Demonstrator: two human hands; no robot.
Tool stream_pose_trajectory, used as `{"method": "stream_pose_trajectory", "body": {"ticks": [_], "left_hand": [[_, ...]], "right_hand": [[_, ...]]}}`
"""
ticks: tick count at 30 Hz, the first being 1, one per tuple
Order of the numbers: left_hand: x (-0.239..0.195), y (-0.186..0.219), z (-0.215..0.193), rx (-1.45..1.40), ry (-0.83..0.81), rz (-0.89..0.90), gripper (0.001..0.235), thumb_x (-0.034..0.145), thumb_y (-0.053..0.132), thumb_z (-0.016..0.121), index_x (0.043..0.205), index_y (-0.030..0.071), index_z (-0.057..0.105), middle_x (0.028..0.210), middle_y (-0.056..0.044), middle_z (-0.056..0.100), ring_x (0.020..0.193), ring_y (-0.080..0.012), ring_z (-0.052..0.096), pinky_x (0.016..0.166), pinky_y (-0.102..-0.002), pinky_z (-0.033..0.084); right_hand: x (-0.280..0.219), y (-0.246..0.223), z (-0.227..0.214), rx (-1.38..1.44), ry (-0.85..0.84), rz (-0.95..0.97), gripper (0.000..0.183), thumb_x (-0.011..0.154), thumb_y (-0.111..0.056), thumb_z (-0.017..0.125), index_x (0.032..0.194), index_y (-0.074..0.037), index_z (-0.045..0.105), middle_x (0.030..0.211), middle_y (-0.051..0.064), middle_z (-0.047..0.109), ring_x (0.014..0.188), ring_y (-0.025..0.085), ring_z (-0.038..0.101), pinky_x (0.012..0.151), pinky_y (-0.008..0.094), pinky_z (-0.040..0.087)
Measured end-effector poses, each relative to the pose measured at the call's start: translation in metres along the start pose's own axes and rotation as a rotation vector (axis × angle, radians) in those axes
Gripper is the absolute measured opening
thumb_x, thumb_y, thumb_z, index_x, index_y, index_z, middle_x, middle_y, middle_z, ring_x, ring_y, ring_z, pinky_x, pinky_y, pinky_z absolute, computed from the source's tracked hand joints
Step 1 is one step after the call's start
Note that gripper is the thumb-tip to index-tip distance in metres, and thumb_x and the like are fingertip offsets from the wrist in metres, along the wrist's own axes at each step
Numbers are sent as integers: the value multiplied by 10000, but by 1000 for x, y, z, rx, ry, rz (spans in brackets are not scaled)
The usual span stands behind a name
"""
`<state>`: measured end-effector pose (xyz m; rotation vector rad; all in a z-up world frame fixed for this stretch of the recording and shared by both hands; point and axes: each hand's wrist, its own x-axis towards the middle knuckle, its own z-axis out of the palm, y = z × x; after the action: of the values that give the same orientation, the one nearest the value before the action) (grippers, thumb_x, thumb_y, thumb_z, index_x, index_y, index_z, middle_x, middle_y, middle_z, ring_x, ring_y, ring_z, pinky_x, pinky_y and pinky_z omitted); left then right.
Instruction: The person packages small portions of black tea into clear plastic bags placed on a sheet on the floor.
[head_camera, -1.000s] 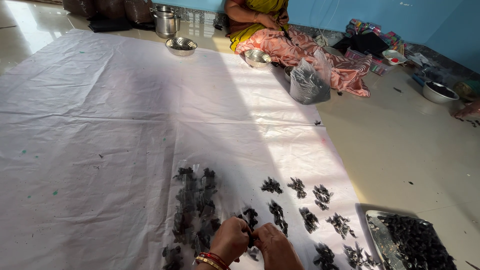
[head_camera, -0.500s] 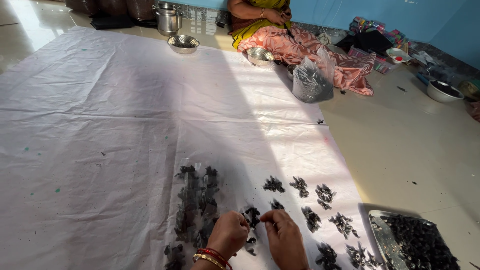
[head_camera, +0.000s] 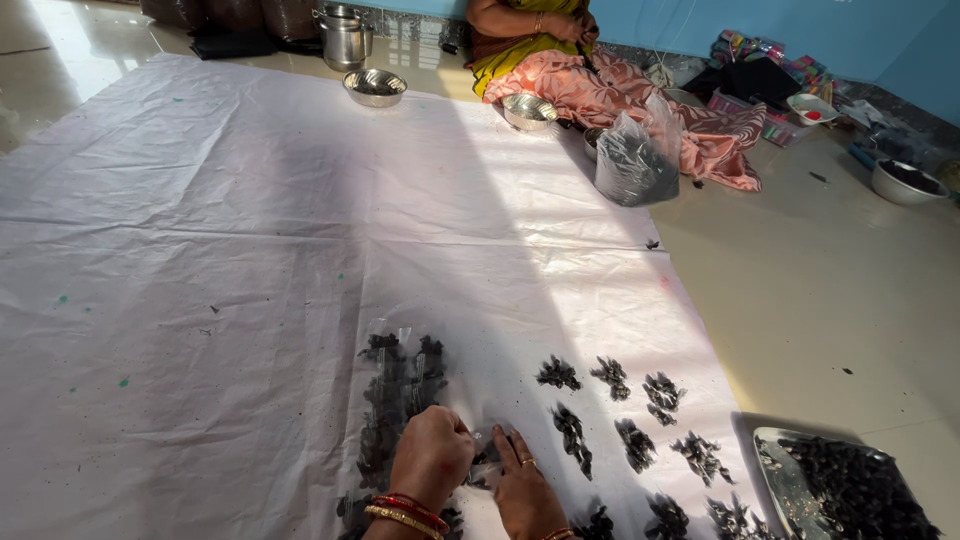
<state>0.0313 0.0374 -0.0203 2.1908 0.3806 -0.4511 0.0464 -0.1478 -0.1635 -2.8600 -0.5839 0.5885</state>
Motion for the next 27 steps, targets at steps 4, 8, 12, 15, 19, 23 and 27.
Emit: {"method": "stream_pose_trajectory", "body": {"ticks": [4, 8, 12, 15, 19, 23, 27], "left_hand": [[-1, 0, 5, -79, -54, 4, 149, 875, 165, 775, 886, 17, 794, 829, -150, 788, 661, -199, 737, 705, -380, 614], [0, 0, 6, -138, -90, -36, 164, 939, 84, 648, 906, 7, 790, 772, -143, 776, 557, -207, 694, 541, -368, 583], [14, -6, 20, -220, -67, -42, 201, 966, 157, 666, 971, -26, 751, 745, -143, 756, 485, -181, 678, 413, -319, 581], [3, 2, 15, -264, -94, 4, 214, 962, 142, 662, 964, -52, 750, 740, -158, 750, 484, -190, 684, 410, -325, 575], [-15, 16, -7, -369, -72, -36, 189, 957, 158, 680, 989, -16, 748, 771, -129, 761, 522, -158, 678, 436, -315, 582], [-24, 11, -45, -437, -8, 91, 240, 888, 267, 814, 1013, 69, 764, 810, -115, 704, 600, -152, 590, 518, -304, 490], [-11, 9, -85, -473, 148, 76, 128, 889, 122, 715, 913, 62, 826, 870, -46, 827, 730, -125, 722, 612, -253, 586]], "right_hand": [[-22, -17, -24, -68, -62, 84, 248, 1046, -133, 461, 1164, -77, 672, 1739, 17, 92, 1599, 288, 43, 1237, 399, 307], [-17, 3, -9, -45, 204, 23, 345, 985, -86, 497, 1283, -128, 665, 1644, 42, 303, 1495, 289, 253, 1191, 422, 364], [-60, -19, -44, 584, 632, 181, 253, 1052, -123, 568, 1260, -177, 701, 1195, 19, 769, 1123, 191, 659, 950, 351, 535], [-67, -34, -46, 837, 627, 79, 394, 816, -74, 774, 1196, -162, 718, 1041, 18, 733, 855, 155, 669, 650, 320, 520], [-47, -39, -50, 847, 658, 55, 67, 878, -100, 752, 938, -78, 773, 914, 22, 744, 802, 108, 711, 662, 278, 556], [-24, -58, -87, 1073, 730, 18, 56, 882, -100, 742, 891, -51, 766, 848, 33, 760, 761, 105, 701, 693, 244, 568], [-7, -76, -123, 1227, 655, -262, 94, 941, -115, 726, 1002, -49, 755, 866, 32, 721, 732, 75, 600, 639, 221, 510]]}}
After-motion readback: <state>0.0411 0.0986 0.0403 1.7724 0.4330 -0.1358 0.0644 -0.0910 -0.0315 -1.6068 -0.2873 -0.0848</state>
